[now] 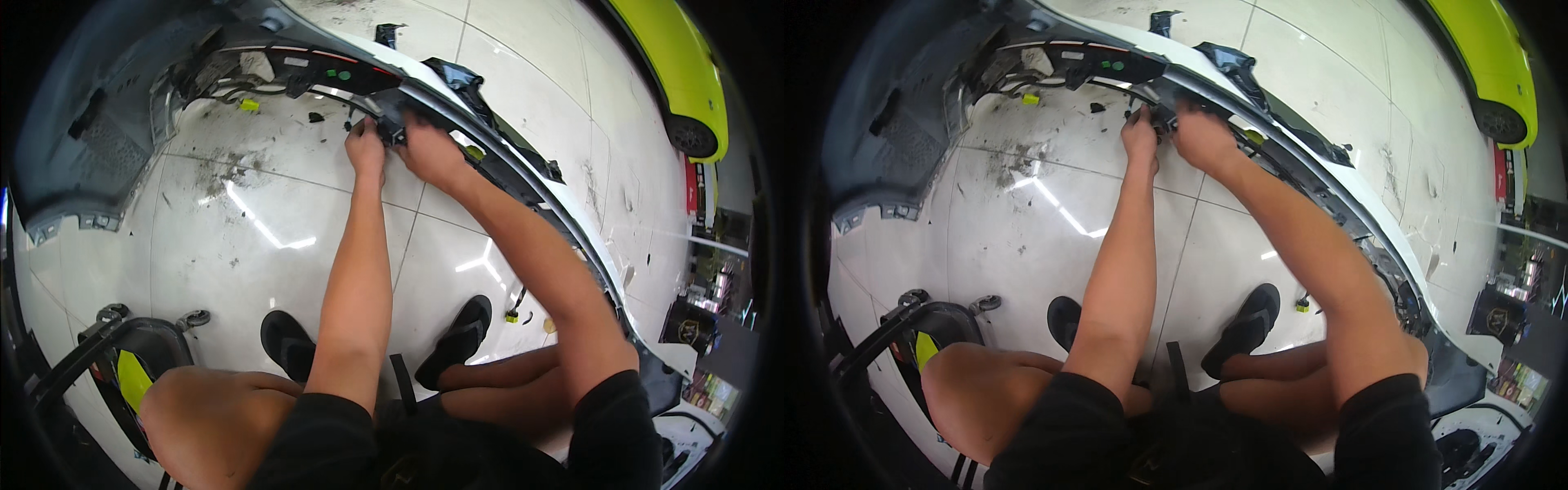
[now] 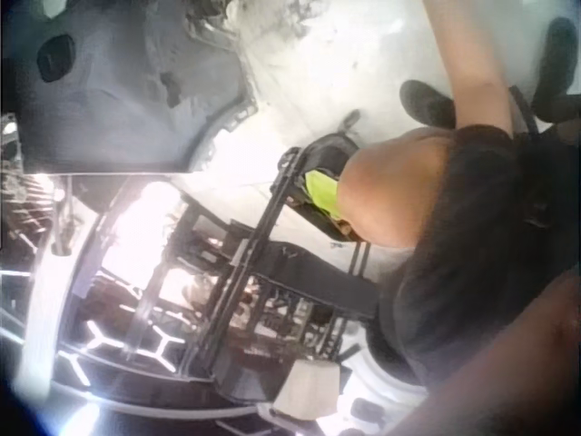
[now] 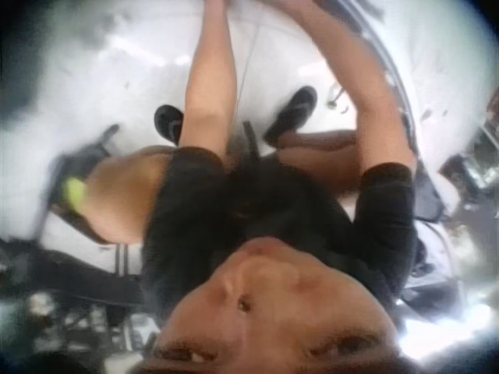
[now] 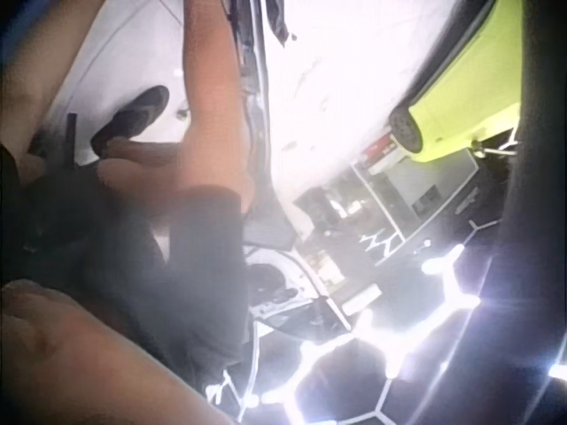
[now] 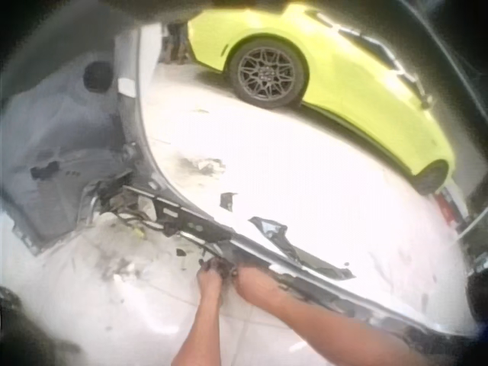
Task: The person is repairing a car bumper by applying tape to wires and adjusting components. They are working on the bumper while sitting on the floor in a garage.
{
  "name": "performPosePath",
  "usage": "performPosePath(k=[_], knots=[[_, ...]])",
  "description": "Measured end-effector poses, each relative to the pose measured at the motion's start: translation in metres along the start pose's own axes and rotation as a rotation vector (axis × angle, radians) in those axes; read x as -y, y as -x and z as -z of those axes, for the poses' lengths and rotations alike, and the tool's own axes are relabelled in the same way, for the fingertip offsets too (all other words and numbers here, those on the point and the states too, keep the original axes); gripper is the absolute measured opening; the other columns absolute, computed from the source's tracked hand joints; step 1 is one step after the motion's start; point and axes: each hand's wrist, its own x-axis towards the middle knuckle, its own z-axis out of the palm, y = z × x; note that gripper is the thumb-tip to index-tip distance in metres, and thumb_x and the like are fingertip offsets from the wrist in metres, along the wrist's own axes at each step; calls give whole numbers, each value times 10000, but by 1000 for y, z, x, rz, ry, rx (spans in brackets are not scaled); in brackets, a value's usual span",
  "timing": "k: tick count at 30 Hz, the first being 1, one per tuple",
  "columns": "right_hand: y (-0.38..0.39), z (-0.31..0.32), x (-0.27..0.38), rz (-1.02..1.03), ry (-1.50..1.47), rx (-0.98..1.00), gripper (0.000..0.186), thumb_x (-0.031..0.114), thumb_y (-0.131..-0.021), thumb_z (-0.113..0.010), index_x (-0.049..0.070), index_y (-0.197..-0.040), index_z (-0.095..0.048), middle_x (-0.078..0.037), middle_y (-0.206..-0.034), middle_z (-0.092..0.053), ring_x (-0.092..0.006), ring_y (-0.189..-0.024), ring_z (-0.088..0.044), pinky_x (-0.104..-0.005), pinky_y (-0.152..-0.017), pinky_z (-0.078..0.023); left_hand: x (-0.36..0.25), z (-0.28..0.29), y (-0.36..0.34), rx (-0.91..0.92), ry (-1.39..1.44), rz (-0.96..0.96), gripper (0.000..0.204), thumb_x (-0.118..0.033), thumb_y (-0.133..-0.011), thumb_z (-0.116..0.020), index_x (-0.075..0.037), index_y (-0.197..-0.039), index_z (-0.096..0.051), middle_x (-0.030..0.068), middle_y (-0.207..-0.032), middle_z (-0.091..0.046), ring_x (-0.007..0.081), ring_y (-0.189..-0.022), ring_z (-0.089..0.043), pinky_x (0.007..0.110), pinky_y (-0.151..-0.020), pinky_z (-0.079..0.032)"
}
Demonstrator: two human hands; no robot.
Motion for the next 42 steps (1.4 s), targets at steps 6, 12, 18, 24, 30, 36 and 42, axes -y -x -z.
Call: performPosePath(k=[6,12,18,24,30,36,42], knots=[[-9,-18,-1,-178,-197,-232,387,356,-915,-711,24,-1110,-751,-227,-1029,-743,-422,-981,-707,-485,-873,-556,-27,16,-35,-111,-696,-84,349,-332,-856,-753,-1,-956,-797,249,-1010,-755,417,-1028,-714,438,-915,-540],[-24,-26,-5,-124,2,-393,299,266,-921,-694,32,-1100,-745,-194,-1032,-739,-400,-976,-705,-494,-880,-548,-6,26,-39,-60,-287,-92,278,-203,-850,-685,18,-1007,-746,174,-936,-753,280,-792,-691,367,-723,-515],[-39,-31,-6,-84,178,-106,313,202,-963,-593,101,-1244,-686,-192,-976,-745,-392,-907,-723,-525,-795,-560,-6,30,-26,98,6,-25,171,-79,-867,-594,-13,-991,-691,78,-864,-710,139,-663,-598,283,-586,-426],[-39,-26,-5,-12,132,-105,424,73,-929,-534,141,-1336,-629,-206,-1047,-733,-392,-986,-712,-528,-850,-558,-5,29,-21,80,7,-78,208,7,-848,-542,23,-999,-684,89,-861,-693,178,-707,-667,301,-604,-456],[-30,-28,-24,-61,33,-138,493,59,-882,-558,174,-1354,-642,-207,-1203,-692,-404,-1084,-675,-513,-931,-530,-16,15,-6,151,4,52,265,33,-887,-516,-17,-1107,-654,88,-1008,-707,199,-885,-733,301,-692,-497],[-45,-18,-16,-118,13,-59,401,96,-920,-565,163,-1299,-677,-205,-1329,-641,-409,-1257,-590,-499,-1044,-485,-7,15,-2,83,65,-76,284,67,-927,-551,6,-1197,-617,140,-1174,-708,229,-907,-745,317,-710,-536],[-51,-22,6,-134,-11,-34,390,96,-907,-570,95,-1284,-668,-182,-1361,-628,-410,-1220,-621,-517,-1022,-506,-5,27,-20,-24,-169,-282,355,147,-864,-658,38,-1198,-610,170,-1070,-744,224,-840,-760,301,-536,-554]])
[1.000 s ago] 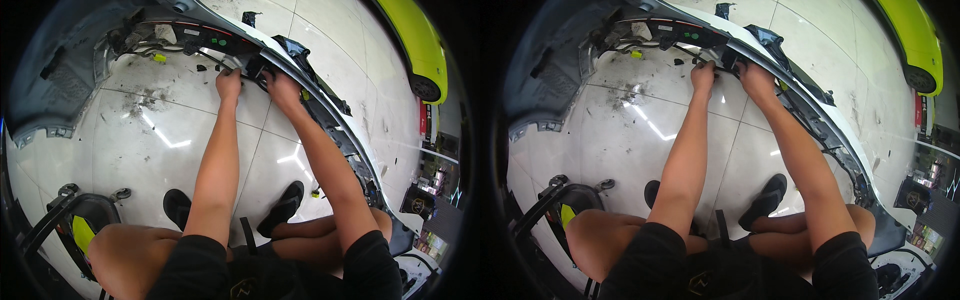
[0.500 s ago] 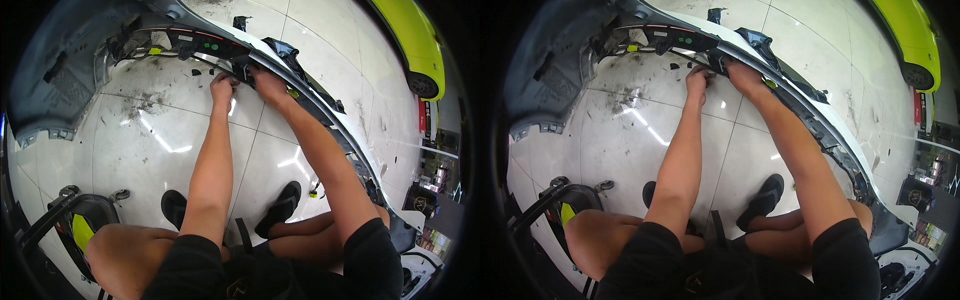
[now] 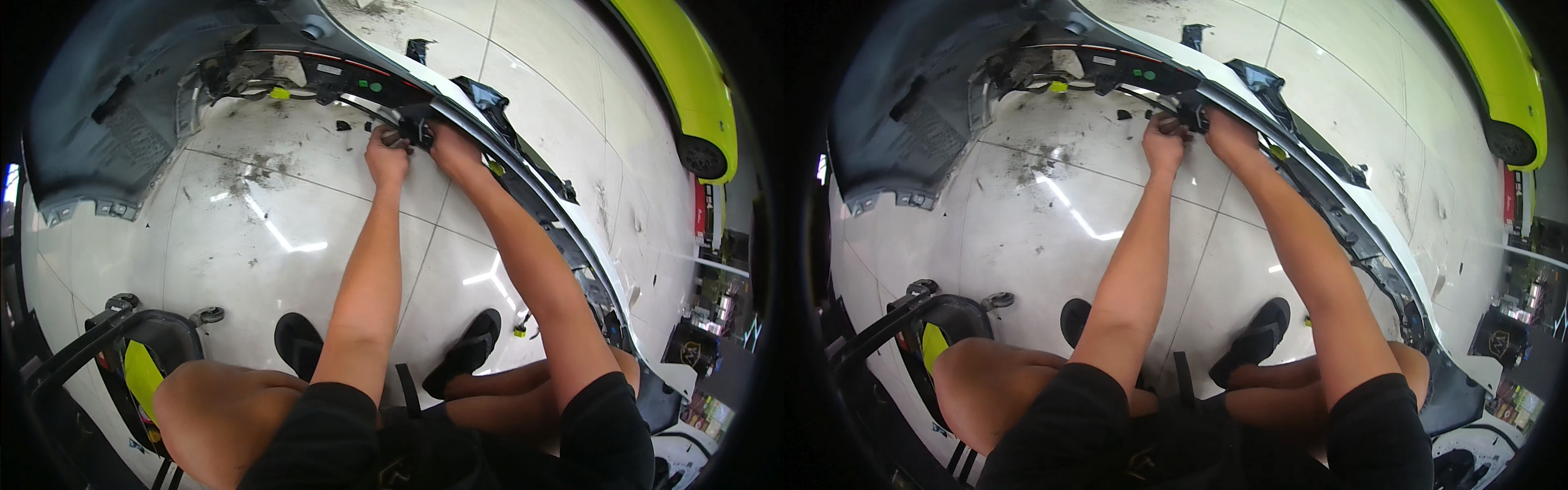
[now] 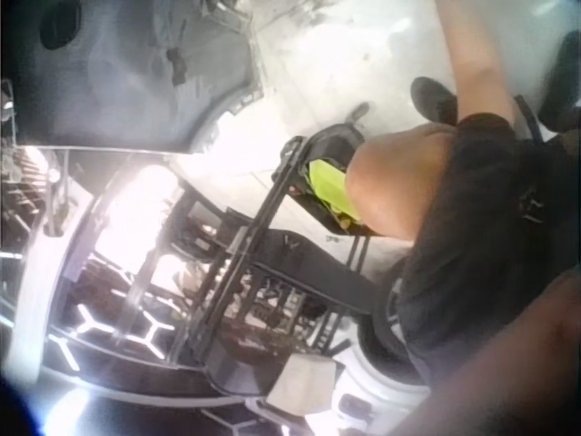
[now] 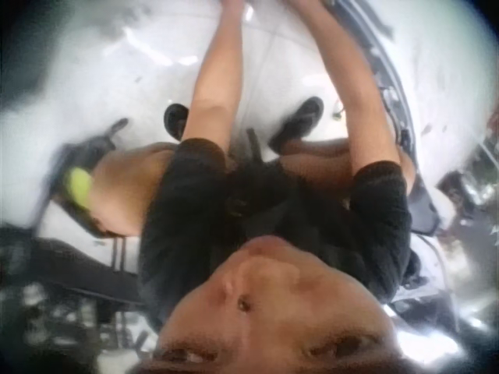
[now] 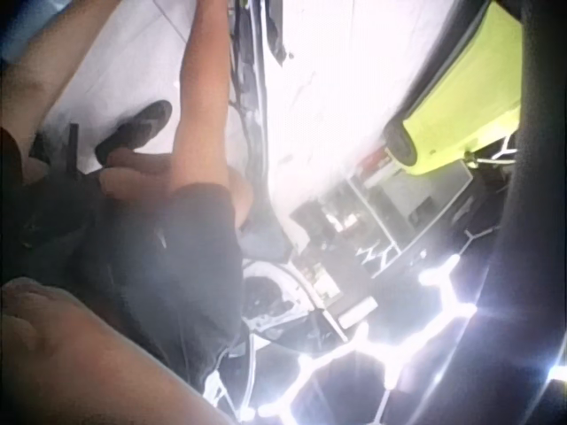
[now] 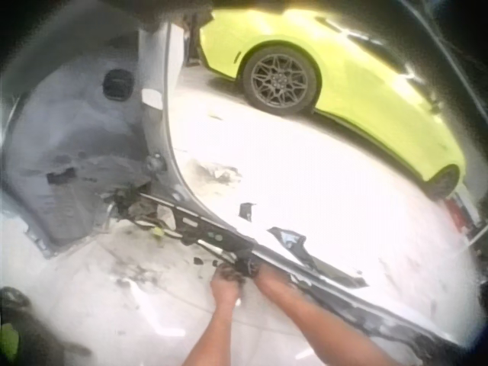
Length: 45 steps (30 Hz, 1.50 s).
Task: The person is repairing a car bumper by applying tape to wires and adjusting components. They are working on the bumper while sitting on the floor in a garage.
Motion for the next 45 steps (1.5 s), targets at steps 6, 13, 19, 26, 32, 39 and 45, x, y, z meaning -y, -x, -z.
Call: performPosePath(k=[6,13,19,26,32,39,45], knots=[[17,-10,-20,208,66,-307,392,88,-886,-581,114,-1264,-681,-171,-1231,-694,-386,-1068,-690,-514,-913,-547,0,-13,7,95,-470,-66,426,-21,-819,-760,11,-1238,-687,193,-1057,-754,242,-863,-750,366,-718,-579],[-8,-11,16,82,-84,-155,376,108,-894,-589,158,-1249,-699,-210,-1214,-690,-421,-1093,-669,-520,-935,-535,23,15,-15,-87,-163,-270,417,20,-895,-676,-27,-1309,-689,124,-1197,-730,169,-879,-701,312,-745,-541],[-2,-10,-3,63,-67,-203,401,96,-923,-577,187,-1292,-703,-207,-1205,-702,-418,-1132,-657,-497,-998,-515,-2,-2,5,151,441,188,579,69,-928,-576,-106,-1481,-574,48,-1334,-657,119,-841,-661,251,-692,-482],[20,-2,-18,192,67,-211,544,36,-864,-575,105,-1403,-587,-195,-1433,-576,-414,-1230,-617,-513,-1009,-520,4,-12,0,147,-59,-158,562,159,-864,-578,-90,-1362,-655,79,-1163,-662,169,-758,-683,286,-638,-533],[14,-10,-28,253,35,-198,596,13,-864,-555,70,-1455,-505,-207,-1473,-526,-412,-1207,-626,-499,-956,-563,-1,-13,-14,221,30,-8,492,143,-902,-564,-80,-1326,-678,114,-1135,-701,201,-798,-737,295,-646,-553],[9,12,20,120,63,5,546,8,-857,-575,20,-1400,-523,-246,-1389,-547,-434,-1095,-667,-510,-901,-576,-17,7,-29,215,-188,-80,457,110,-898,-478,-50,-1244,-730,117,-1034,-765,172,-785,-739,299,-671,-525],[28,1,3,266,41,-249,492,25,-865,-591,19,-1354,-537,-299,-1347,-528,-447,-1006,-692,-531,-849,-580,-7,-6,-29,170,-97,-68,529,110,-768,-437,-30,-1175,-744,141,-1007,-768,225,-762,-721,317,-756,-540]])
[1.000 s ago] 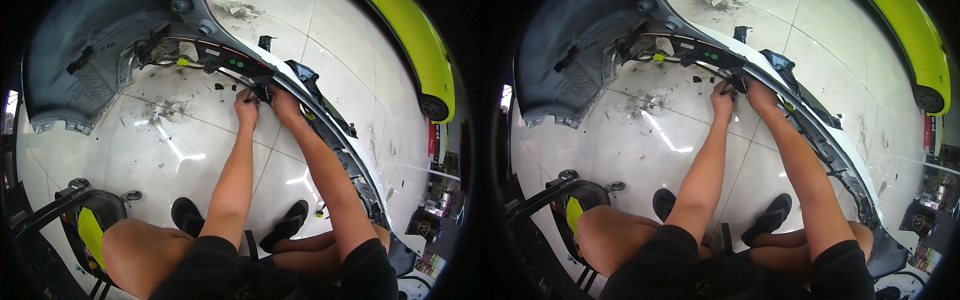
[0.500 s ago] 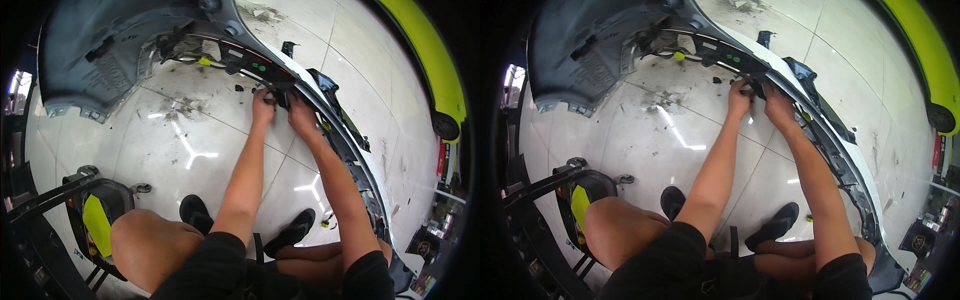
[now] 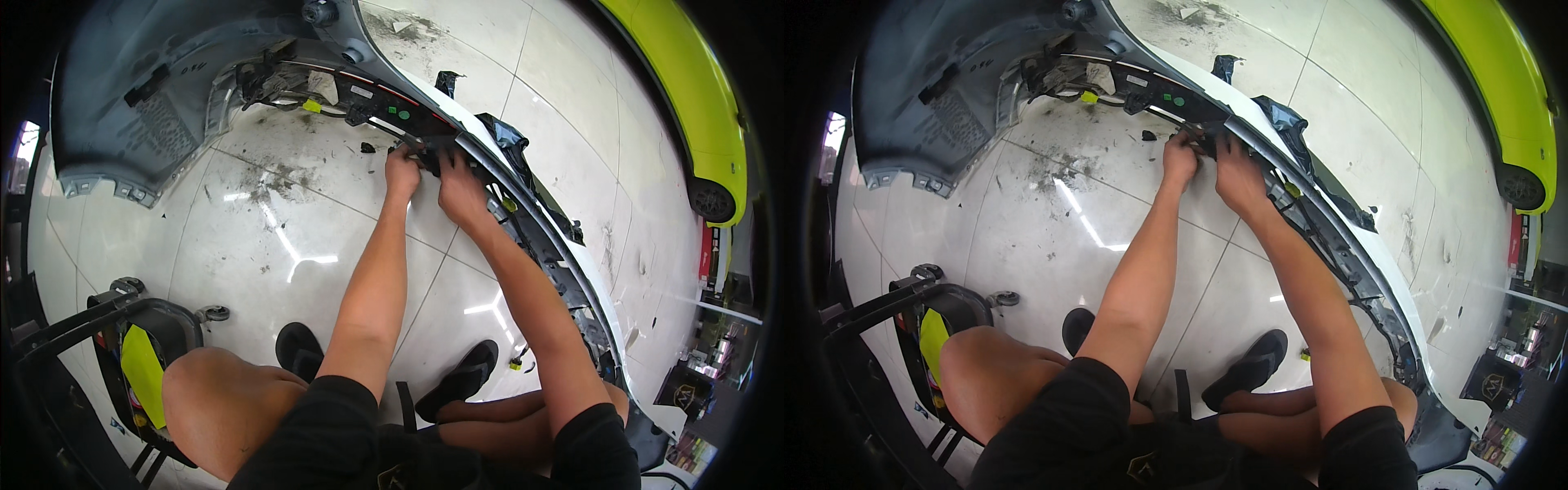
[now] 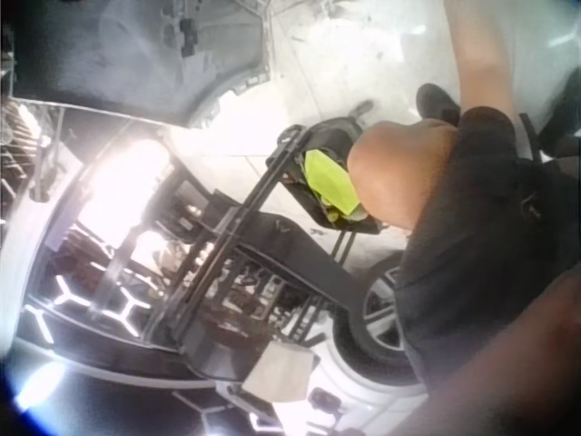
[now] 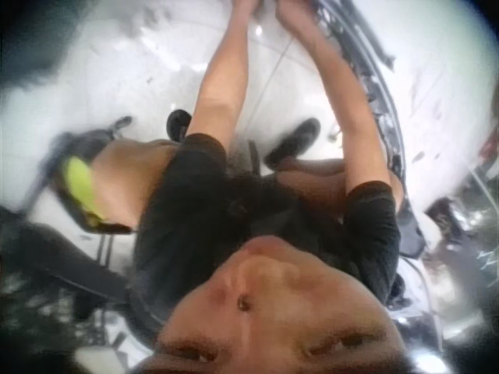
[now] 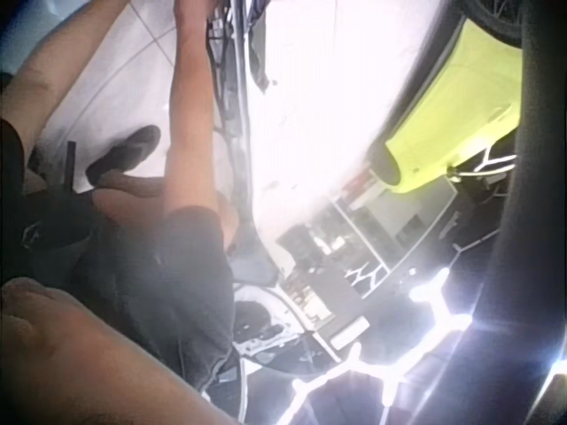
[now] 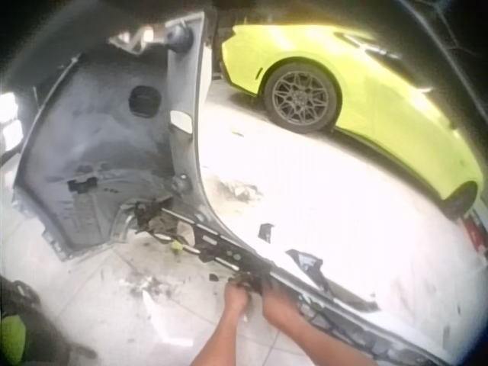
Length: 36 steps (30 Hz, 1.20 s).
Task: The person is repairing a car bumper by applying tape to wires and adjusting components. They are working on the bumper while sitting on the floor in a garage.
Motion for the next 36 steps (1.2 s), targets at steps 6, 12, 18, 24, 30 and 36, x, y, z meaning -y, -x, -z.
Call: performPosePath(k=[6,12,18,24,30,36], knots=[[39,-21,18,-445,-480,-178,333,79,-932,-589,39,-1262,-607,-219,-1227,-632,-437,-958,-678,-528,-872,-543,22,17,-10,6,74,-65,513,139,-813,-411,-33,-1215,-679,90,-1013,-749,170,-822,-697,302,-729,-533],[56,-63,-5,-654,-524,-287,265,104,-916,-634,49,-1168,-697,-194,-926,-711,-395,-886,-683,-487,-796,-529,7,-5,3,96,199,94,561,130,-900,-424,-74,-1390,-608,72,-1083,-725,129,-872,-678,268,-659,-523],[40,-66,-8,-665,-356,-106,374,274,-915,-695,84,-1236,-715,-176,-858,-735,-389,-832,-713,-488,-760,-552,-3,10,-2,216,104,136,564,101,-910,-514,-84,-1436,-592,20,-969,-644,133,-848,-676,272,-654,-525],[23,-55,-14,-650,-189,-46,357,403,-927,-699,77,-1064,-747,-207,-888,-738,-416,-890,-717,-522,-776,-563,5,14,-11,329,-66,145,491,24,-871,-710,-49,-1348,-625,38,-943,-648,157,-800,-683,304,-644,-535],[13,-56,-19,-617,-145,47,362,427,-935,-697,69,-973,-743,-216,-920,-740,-425,-887,-713,-520,-765,-564,18,16,-16,255,-360,20,428,9,-850,-767,8,-1253,-621,126,-1097,-733,183,-778,-720,322,-615,-551],[13,-57,-29,-607,-159,35,359,423,-954,-677,68,-939,-735,-203,-886,-738,-421,-867,-716,-523,-754,-561,2,7,1,233,-73,142,321,20,-901,-703,40,-1211,-621,147,-1049,-745,212,-759,-736,338,-571,-571]])
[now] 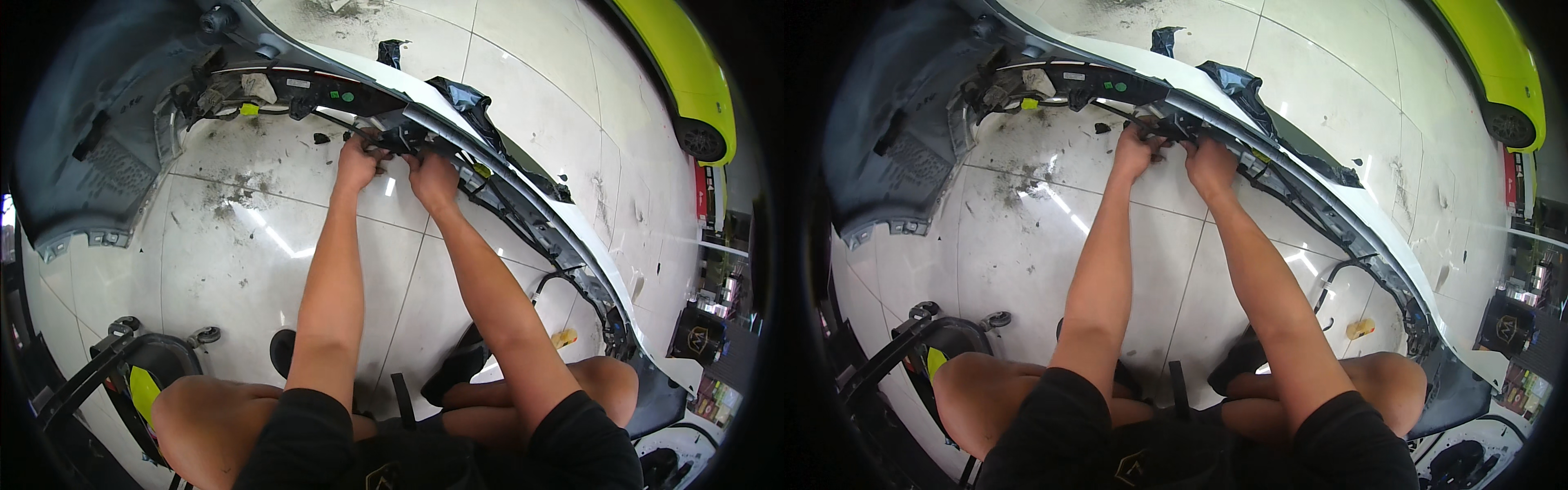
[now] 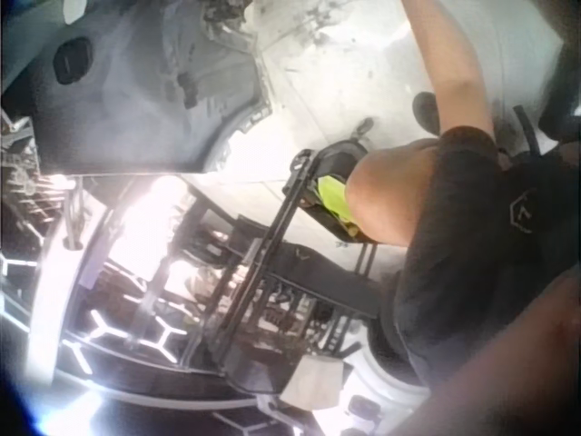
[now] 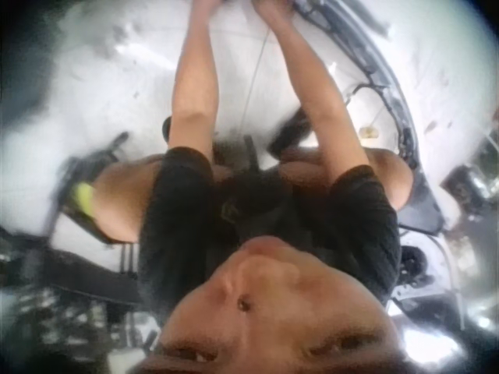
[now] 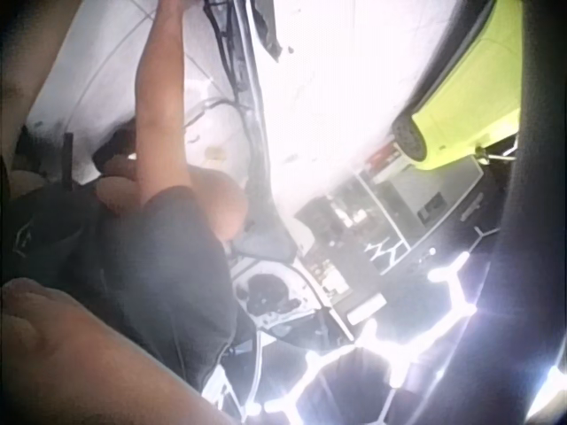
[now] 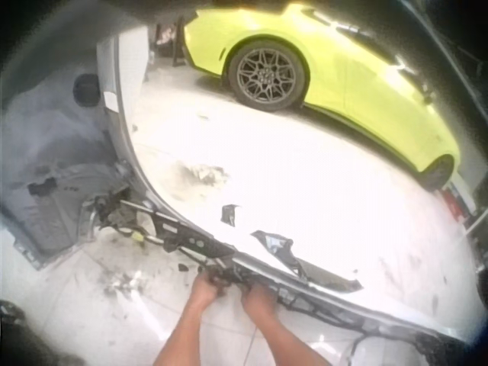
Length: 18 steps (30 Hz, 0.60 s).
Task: The person is repairing a car bumper by applying tape to wires and adjusting components. They are working on the bumper while sitting on the floor in a garage.
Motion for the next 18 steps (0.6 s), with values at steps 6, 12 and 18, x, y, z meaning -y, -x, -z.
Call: performPosePath(k=[6,12,18], knots=[[0,-6,3,60,45,-34,345,412,-968,-658,73,-957,-724,-192,-874,-741,-413,-820,-720,-523,-720,-562,5,7,-11,-87,-228,3,217,-29,-916,-690,67,-1107,-655,181,-1004,-742,337,-794,-735,396,-649,-575],[3,-5,-11,104,62,-92,298,379,-970,-655,90,-954,-724,-191,-837,-739,-411,-791,-721,-516,-714,-567,8,-14,12,-274,-447,-127,219,-95,-884,-720,43,-1053,-702,245,-1105,-679,484,-972,-665,467,-876,-531],[27,11,2,40,-76,-92,206,279,-961,-626,85,-958,-695,-187,-807,-734,-411,-748,-716,-513,-707,-571,-17,-30,21,-420,-407,46,419,-177,-866,-690,22,-1232,-645,277,-1257,-606,435,-1123,-629,443,-979,-491]])
